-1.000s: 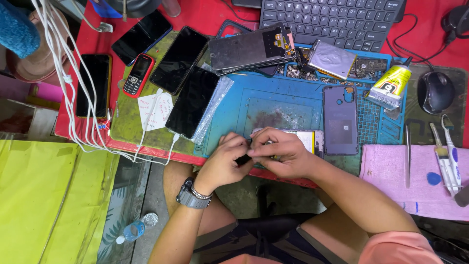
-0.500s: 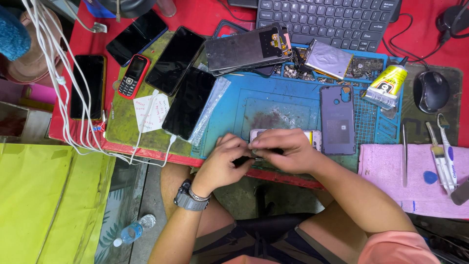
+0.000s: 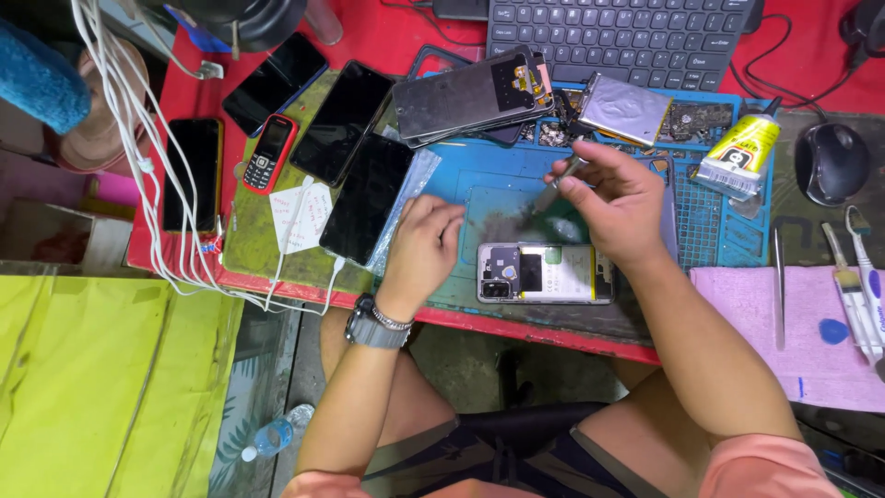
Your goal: The person uses a screwdriver to remove screws from a disassembled smartphone on a workbench. They then use a small brush to clean the internal components of the device.
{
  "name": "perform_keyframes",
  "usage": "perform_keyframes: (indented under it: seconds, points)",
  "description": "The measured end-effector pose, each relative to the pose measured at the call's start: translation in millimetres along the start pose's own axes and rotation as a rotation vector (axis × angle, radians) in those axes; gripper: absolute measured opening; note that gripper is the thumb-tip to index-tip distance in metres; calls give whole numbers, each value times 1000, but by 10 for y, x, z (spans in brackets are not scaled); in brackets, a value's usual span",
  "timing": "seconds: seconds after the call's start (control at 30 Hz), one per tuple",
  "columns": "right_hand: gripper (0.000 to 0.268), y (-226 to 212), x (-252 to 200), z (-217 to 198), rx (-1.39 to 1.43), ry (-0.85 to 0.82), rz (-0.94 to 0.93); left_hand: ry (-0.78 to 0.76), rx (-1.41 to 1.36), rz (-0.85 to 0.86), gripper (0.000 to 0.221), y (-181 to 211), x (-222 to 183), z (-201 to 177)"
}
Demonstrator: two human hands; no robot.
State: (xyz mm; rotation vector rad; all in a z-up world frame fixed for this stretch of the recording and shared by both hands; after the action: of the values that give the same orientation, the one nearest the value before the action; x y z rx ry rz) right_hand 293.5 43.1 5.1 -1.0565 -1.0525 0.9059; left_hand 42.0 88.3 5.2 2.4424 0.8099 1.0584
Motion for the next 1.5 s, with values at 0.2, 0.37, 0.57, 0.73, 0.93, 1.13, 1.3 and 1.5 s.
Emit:
perform_keyframes:
  seconds: [0.2, 0.37, 0.57, 0.73, 0.93, 1.13, 1.3, 1.5]
  points:
    - [42, -2, 9, -55, 30, 32, 18, -7, 33, 7, 16, -46, 148, 87]
    - [40, -18, -13, -3, 50, 4, 25, 50, -17, -20, 19, 62, 141, -55]
    - [35, -85, -259, 388, 52, -250, 140, -97, -364, -6, 31, 581, -193, -117]
    - [30, -209, -386, 666, 48, -452, 5, -273, -236, 71, 33, 645, -411, 80]
    - [25, -355, -393, 712, 23, -489, -31, -317, -285, 5, 29, 613, -378, 80]
    - [19, -432, -407, 766, 5, -514, -63, -294, -268, 7, 27, 605, -383, 93]
    - [21, -527, -421, 836, 41, -584, -63, -301, -257, 20, 23, 605, -388, 88]
    - [23, -583, -507, 1002, 89, -769, -69, -295, -236, 25, 15, 555, -401, 127]
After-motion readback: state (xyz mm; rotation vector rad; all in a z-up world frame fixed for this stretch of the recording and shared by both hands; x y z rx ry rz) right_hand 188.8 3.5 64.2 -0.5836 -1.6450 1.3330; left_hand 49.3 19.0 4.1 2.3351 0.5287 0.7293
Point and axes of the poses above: each hand's wrist, its own x-axis towards the middle knuckle, its own z-axis out of the palm, y = z × x, the point moved 6 cm from there along x, towards the middle knuckle, and after that the axes turned 9 degrees about z, right-handed, at the moved point
